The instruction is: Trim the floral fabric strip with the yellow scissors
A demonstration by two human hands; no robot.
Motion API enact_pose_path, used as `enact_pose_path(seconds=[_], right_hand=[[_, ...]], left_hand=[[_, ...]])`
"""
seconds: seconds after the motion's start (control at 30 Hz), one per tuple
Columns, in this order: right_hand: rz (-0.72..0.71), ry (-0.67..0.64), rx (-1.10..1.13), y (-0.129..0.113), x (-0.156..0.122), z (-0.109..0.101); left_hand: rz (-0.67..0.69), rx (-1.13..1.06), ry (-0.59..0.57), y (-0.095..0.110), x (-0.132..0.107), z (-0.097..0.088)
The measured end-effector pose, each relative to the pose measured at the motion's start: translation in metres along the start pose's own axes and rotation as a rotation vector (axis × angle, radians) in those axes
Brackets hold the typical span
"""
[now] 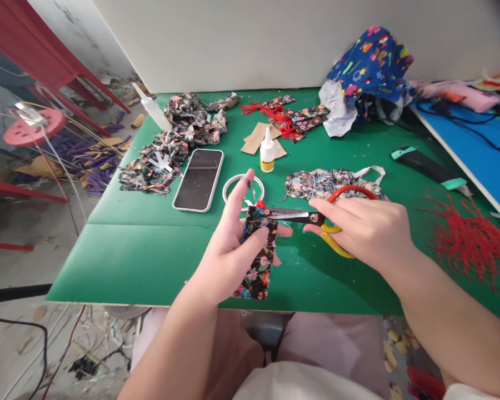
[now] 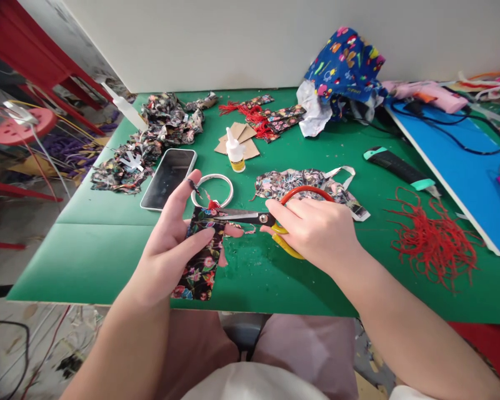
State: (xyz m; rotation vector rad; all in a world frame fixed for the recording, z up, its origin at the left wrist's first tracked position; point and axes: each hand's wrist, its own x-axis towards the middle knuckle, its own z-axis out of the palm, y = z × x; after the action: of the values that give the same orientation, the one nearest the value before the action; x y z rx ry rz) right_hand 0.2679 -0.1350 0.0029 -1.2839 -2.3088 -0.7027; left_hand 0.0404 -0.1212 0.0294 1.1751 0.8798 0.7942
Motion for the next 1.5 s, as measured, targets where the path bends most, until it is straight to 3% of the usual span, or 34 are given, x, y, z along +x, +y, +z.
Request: enact_pose_path(seconds=[0.3, 0.63, 0.8, 1.03, 1.5], right_hand=[[-0.004, 0.016, -0.022, -0.002, 0.0, 0.0], [0.056, 0.019, 0.017, -0.003, 0.001, 0.003], [0.095, 0.054, 0.107, -0.004, 0.001, 0.004], [0.046, 0.025, 0.079, -0.008, 0.002, 0.002], [-0.02, -0.022, -0.024, -0.008, 0.003, -0.003]], left_hand=[[-0.022, -0.028, 0.054, 0.001, 0.001, 0.002], [-0.04, -0.021, 0.02, -0.001, 0.001, 0.001], [0.094, 0.037, 0.022, -0.013, 0.002, -0.001], [0.085, 0.069, -0.101, -0.014, 0.0, -0.001], [0.065, 0.286, -0.134, -0.022, 0.0, -0.006]])
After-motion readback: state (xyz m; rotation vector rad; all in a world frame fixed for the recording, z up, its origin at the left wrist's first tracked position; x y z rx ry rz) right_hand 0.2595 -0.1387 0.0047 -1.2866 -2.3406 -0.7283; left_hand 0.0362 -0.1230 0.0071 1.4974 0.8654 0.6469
